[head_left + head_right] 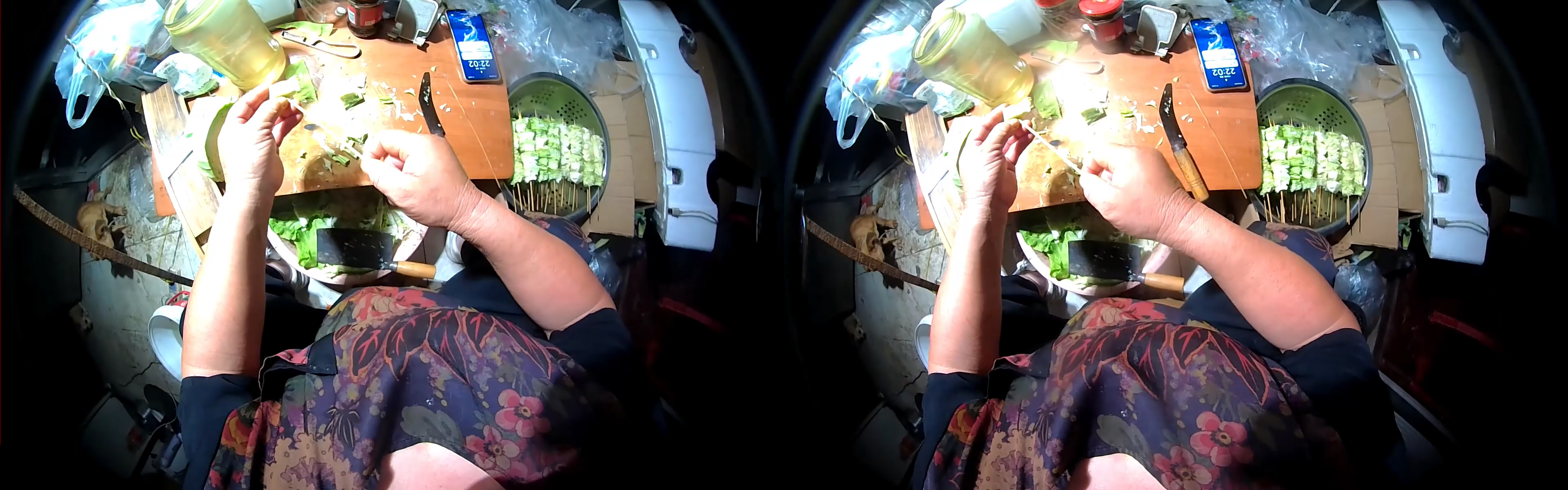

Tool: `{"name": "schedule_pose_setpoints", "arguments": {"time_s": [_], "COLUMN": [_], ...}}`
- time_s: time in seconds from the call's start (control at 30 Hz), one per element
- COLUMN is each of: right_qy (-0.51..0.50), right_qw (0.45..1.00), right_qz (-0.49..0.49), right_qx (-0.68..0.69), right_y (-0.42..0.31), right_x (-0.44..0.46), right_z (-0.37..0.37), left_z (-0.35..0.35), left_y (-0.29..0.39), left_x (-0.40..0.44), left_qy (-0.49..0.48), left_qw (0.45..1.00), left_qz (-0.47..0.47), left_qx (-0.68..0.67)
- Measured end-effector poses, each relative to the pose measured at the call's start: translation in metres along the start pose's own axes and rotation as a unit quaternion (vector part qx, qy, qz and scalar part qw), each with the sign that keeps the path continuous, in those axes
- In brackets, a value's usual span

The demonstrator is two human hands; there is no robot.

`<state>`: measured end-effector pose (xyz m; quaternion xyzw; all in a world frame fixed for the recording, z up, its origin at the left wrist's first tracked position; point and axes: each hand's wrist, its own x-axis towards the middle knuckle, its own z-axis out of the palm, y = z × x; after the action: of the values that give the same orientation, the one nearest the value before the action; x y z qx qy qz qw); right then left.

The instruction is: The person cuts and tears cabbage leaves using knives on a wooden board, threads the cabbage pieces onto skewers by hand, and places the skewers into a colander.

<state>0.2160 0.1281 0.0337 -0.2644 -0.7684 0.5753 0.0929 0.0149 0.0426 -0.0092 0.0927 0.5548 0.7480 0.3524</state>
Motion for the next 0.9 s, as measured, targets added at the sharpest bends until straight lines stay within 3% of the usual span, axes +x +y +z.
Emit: {"name": "schedule_pose_setpoints", "arguments": {"time_s": [0.4,0.43,0.57,0.7,0.77,0.9], "right_qy": [-0.005,0.006,0.061,0.051,0.009,0.021], "right_qw": [0.974,0.973,0.988,0.983,0.975,0.987], "right_qz": [0.080,0.087,0.056,0.083,0.159,0.104], "right_qx": [0.210,0.213,0.129,0.155,0.154,0.123], "right_y": [-0.008,-0.012,0.002,-0.004,-0.015,0.002], "right_x": [-0.004,-0.003,0.013,0.013,0.010,0.011], "right_z": [-0.005,-0.005,-0.004,-0.009,-0.013,-0.008], "left_z": [0.018,0.030,0.047,0.051,0.045,0.040], "left_y": [0.013,0.013,-0.004,-0.005,-0.005,-0.011], "left_x": [-0.017,-0.029,-0.051,-0.045,-0.036,-0.029], "left_qy": [-0.078,-0.086,-0.158,-0.143,-0.101,-0.099], "left_qw": [0.994,0.989,0.984,0.987,0.991,0.989], "left_qz": [-0.030,-0.042,-0.058,-0.038,-0.030,-0.042], "left_qx": [0.068,0.110,0.059,0.065,0.086,0.103]}}
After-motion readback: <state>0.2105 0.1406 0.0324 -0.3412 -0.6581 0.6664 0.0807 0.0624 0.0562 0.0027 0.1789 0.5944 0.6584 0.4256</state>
